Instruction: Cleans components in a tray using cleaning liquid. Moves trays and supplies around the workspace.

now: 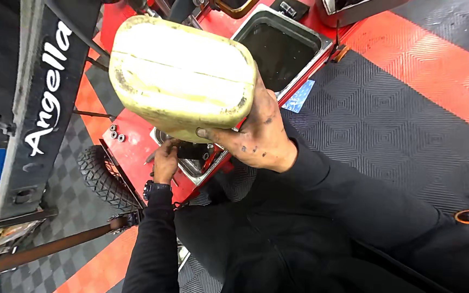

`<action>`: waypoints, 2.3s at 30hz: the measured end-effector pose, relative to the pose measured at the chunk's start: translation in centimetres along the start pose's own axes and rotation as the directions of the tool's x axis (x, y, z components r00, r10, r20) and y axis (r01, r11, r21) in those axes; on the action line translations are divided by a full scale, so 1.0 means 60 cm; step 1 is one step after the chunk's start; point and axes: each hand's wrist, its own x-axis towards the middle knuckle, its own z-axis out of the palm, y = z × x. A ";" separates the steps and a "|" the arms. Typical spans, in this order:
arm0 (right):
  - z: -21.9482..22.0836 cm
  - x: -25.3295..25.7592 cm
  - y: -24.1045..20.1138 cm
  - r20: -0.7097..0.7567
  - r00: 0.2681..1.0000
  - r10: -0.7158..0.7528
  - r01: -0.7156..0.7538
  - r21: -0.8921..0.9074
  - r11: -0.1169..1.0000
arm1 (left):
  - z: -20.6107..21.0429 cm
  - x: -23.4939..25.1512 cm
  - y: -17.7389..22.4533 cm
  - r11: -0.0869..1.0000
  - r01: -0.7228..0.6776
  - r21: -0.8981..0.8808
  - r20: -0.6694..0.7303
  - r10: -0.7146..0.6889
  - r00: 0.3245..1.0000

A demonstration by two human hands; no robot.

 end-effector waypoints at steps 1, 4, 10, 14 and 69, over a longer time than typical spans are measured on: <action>-0.001 -0.002 0.001 0.000 1.000 0.005 -0.005 0.004 1.000 | 0.002 -0.002 0.001 0.999 -0.013 0.030 -0.013 0.013 1.000; -0.004 -0.011 0.002 0.001 1.000 0.030 -0.030 0.049 0.998 | 0.006 -0.014 0.006 0.997 -0.057 0.048 0.030 0.056 0.998; -0.010 -0.050 0.030 -0.136 0.979 0.153 -0.138 0.114 0.984 | 0.028 -0.029 0.010 0.981 -0.126 0.149 0.148 0.103 0.983; -0.005 -0.091 0.068 -0.318 0.872 0.373 -0.283 0.294 0.913 | 0.047 -0.029 -0.003 0.989 -0.122 0.089 0.087 0.114 0.990; 0.128 -0.081 0.291 0.384 0.785 0.486 -0.208 -0.576 0.791 | 0.048 -0.033 -0.076 0.951 0.236 -0.201 -0.295 -0.288 0.911</action>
